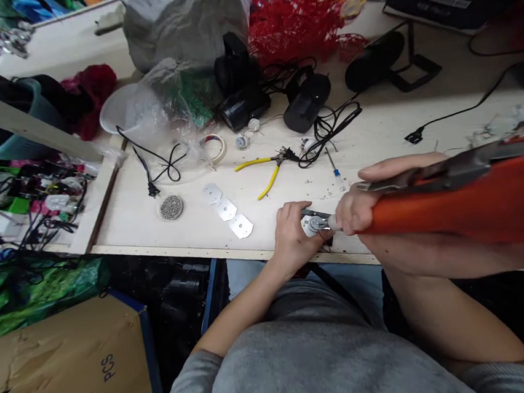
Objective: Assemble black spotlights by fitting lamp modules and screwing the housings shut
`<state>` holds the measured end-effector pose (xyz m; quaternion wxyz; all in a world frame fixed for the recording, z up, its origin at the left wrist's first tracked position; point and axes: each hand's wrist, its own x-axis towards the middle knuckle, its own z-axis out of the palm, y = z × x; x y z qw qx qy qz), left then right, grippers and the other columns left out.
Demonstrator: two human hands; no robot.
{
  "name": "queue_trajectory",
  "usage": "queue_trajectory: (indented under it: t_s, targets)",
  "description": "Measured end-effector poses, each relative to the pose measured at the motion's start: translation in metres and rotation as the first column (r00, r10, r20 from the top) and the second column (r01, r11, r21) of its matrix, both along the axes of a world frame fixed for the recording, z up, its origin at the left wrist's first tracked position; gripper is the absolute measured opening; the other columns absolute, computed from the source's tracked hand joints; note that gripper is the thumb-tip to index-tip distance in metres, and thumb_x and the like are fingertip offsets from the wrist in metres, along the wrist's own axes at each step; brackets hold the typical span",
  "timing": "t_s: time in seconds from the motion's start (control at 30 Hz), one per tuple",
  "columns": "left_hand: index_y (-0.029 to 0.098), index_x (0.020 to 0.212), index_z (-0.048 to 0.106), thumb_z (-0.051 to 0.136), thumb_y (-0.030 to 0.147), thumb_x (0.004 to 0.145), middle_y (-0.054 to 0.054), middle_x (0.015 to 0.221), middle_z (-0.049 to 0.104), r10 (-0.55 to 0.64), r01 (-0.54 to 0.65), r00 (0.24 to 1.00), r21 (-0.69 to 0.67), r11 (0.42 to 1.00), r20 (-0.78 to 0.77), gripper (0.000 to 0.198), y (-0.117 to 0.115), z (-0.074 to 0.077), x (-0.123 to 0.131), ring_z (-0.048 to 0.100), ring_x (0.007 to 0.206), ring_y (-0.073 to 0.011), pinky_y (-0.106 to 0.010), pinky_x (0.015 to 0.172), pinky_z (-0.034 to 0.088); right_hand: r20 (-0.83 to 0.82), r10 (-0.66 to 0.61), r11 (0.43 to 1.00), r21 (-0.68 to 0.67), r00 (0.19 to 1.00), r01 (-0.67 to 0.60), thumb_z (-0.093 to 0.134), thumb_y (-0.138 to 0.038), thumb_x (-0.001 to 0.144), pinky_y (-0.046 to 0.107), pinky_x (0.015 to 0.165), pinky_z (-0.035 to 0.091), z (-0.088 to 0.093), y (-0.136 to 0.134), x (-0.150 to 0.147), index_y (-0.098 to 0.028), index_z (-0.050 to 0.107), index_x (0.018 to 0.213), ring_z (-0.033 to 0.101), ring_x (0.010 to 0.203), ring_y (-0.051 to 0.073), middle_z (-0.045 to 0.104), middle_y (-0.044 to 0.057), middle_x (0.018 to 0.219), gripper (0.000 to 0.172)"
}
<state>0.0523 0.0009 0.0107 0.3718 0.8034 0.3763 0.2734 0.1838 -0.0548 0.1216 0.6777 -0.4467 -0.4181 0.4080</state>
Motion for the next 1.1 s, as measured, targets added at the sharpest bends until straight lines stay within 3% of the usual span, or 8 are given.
queue_trajectory:
  t_s: [0.07,0.2,0.3,0.53,0.67,0.87,0.97,1.1]
  targets:
    - [0.02,0.109,0.057,0.086,0.028,0.07,-0.007,0.106,0.066,0.011,-0.011,1.0,-0.01,1.0,0.003,0.048,-0.001,-0.002,0.0,0.062,0.099,-0.0259,-0.041,0.085,0.05,-0.029,-0.011,0.999,0.046,1.0,0.012,0.054,-0.083,0.08,0.044,0.057,0.052,-0.004,0.006,-0.008,-0.033,0.072,0.104,0.057,0.055,0.022,0.064,0.003,0.066,0.058]
    - [0.021,0.103,0.059,0.083,0.022,0.07,-0.004,0.1,0.065,-0.006,0.006,1.0,-0.045,0.999,0.0,0.041,-0.001,-0.003,0.001,0.062,0.095,-0.0249,-0.04,0.083,0.05,-0.081,-0.022,1.0,0.017,0.996,0.023,0.05,-0.102,0.059,0.036,0.045,0.044,-0.02,0.021,-0.023,-0.029,0.071,0.099,0.05,0.047,0.018,0.059,0.001,0.06,0.085]
    - [0.021,0.102,0.059,0.084,0.021,0.068,-0.003,0.099,0.065,0.009,-0.009,1.0,-0.073,0.997,0.003,0.042,0.0,-0.002,0.001,0.062,0.094,-0.0244,-0.04,0.083,0.051,-0.121,-0.011,1.0,0.011,0.993,0.012,0.055,-0.099,0.06,0.033,0.042,0.04,-0.027,0.025,-0.024,-0.027,0.07,0.1,0.05,0.047,0.018,0.06,0.001,0.062,0.083]
    - [0.021,0.1,0.06,0.087,0.023,0.066,-0.003,0.097,0.064,0.024,-0.027,0.999,-0.136,0.99,-0.026,0.044,0.0,0.001,0.001,0.062,0.095,-0.0246,-0.04,0.082,0.052,-0.129,0.038,0.999,0.031,0.991,-0.035,0.062,-0.091,0.064,0.035,0.046,0.044,-0.029,0.023,-0.018,-0.027,0.07,0.102,0.055,0.053,0.02,0.062,0.002,0.068,0.075]
    - [0.021,0.096,0.06,0.09,0.021,0.063,-0.003,0.097,0.064,0.018,-0.022,0.999,-0.158,0.987,-0.029,0.044,0.0,0.004,0.001,0.061,0.094,-0.0244,-0.04,0.082,0.051,-0.067,-0.02,1.0,-0.009,0.998,0.02,0.056,-0.093,0.066,0.04,0.05,0.046,-0.028,0.024,-0.02,-0.029,0.071,0.096,0.055,0.052,0.022,0.061,0.003,0.064,0.072]
    - [0.021,0.094,0.059,0.09,0.023,0.063,-0.003,0.095,0.062,0.005,-0.01,1.0,-0.179,0.984,-0.024,0.044,0.0,0.004,0.001,0.06,0.093,-0.0242,-0.04,0.082,0.052,-0.011,-0.072,0.997,-0.038,0.997,0.072,0.04,-0.1,0.068,0.04,0.048,0.043,-0.025,0.025,-0.024,-0.029,0.071,0.094,0.051,0.048,0.023,0.056,0.003,0.06,0.082]
    - [0.02,0.095,0.059,0.09,0.022,0.063,-0.003,0.096,0.062,0.008,-0.009,1.0,-0.169,0.986,-0.008,0.045,0.0,0.002,0.001,0.059,0.094,-0.0241,-0.04,0.083,0.052,0.019,-0.036,0.999,-0.036,0.999,0.037,0.023,-0.102,0.071,0.039,0.048,0.042,-0.026,0.026,-0.024,-0.03,0.07,0.096,0.05,0.048,0.022,0.055,0.003,0.062,0.09]
    - [0.021,0.1,0.061,0.088,0.026,0.066,-0.004,0.098,0.063,0.013,-0.016,1.0,-0.156,0.988,-0.02,0.044,-0.001,0.001,0.001,0.06,0.094,-0.0248,-0.041,0.083,0.051,0.012,0.019,1.0,-0.024,1.0,-0.019,0.03,-0.101,0.071,0.038,0.046,0.041,-0.029,0.028,-0.02,-0.03,0.07,0.1,0.05,0.049,0.021,0.055,0.003,0.064,0.087]
